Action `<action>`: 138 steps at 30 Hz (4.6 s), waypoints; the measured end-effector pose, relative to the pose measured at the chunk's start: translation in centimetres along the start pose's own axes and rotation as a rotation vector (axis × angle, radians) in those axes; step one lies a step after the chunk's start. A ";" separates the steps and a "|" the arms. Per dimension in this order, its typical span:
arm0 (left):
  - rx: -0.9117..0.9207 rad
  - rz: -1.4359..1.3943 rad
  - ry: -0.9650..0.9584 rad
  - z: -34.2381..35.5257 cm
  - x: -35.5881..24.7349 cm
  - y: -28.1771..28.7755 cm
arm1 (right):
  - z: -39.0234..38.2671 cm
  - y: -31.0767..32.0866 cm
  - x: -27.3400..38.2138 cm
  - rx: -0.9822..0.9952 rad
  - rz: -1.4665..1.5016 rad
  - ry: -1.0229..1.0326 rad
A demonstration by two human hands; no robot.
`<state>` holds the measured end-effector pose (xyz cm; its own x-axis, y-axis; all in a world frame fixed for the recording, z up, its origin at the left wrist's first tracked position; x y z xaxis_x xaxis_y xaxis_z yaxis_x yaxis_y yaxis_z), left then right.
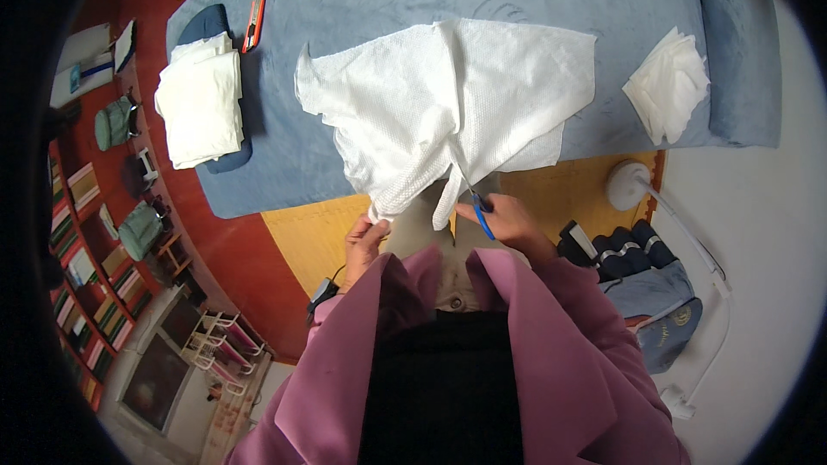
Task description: The person cuts a white fabric into smaller pieces using blue-handled scissors on a blue-covered table. The person folds and aligns the fabric between cuts and stacks the cut pieces on the table.
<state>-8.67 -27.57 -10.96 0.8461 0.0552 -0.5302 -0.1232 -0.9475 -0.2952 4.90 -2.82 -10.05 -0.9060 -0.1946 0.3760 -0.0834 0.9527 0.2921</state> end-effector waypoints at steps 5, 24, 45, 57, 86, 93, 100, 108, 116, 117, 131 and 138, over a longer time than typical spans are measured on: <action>-0.031 0.208 -0.217 1.7 -5.4 1.6 | -2.2 5.9 -3.3 -0.780 -0.120 0.183; -0.514 0.457 -0.799 15.8 -20.8 7.1 | 3.1 12.3 -12.2 -1.006 -0.041 0.022; -0.134 1.420 -0.938 11.0 -7.1 -7.7 | 8.2 13.7 -5.8 -0.941 -0.298 0.017; 0.441 1.553 -0.965 7.8 1.7 -16.5 | 1.3 27.0 -9.0 -1.093 -0.821 -0.092; 0.543 1.290 -1.020 5.0 2.5 -18.9 | 3.6 -2.1 -3.1 0.063 0.608 -0.059; 0.509 1.280 -0.995 4.4 2.1 -18.7 | 2.8 -1.2 -2.8 -0.020 0.457 -0.065; 0.450 1.251 -1.006 4.5 1.9 -18.1 | 1.5 -0.5 -2.4 -0.116 0.393 -0.079; 0.252 0.111 0.537 3.7 9.0 -14.1 | 0.6 1.1 -0.8 -0.084 0.484 -0.055; 0.181 -0.341 0.461 6.7 10.5 -15.1 | -0.1 1.0 -0.6 0.022 0.572 -0.111; 0.169 -0.331 0.474 6.5 10.6 -15.2 | -0.1 1.0 -0.5 0.033 0.597 -0.094; 0.262 -0.686 0.630 6.8 10.8 -17.3 | -0.4 1.7 0.6 0.178 0.657 -0.075; 0.275 -0.510 0.537 5.7 9.2 -17.4 | 0.2 2.5 1.2 0.199 0.550 -0.056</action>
<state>-1.69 -8.81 -15.27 0.9587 0.2360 0.1588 0.2828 -0.7306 -0.6215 3.50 -0.59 -9.07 -0.8583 0.3480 0.3772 0.3334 0.9368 -0.1056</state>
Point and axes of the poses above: each hand's wrist, its own z-axis towards the middle knuckle, its own y-axis out of the back of the hand, x = y × z, the point moved 8 cm from there along z, towards the middle knuckle, and after that the axes turned 10 degrees about -z, right-handed, at the moved point
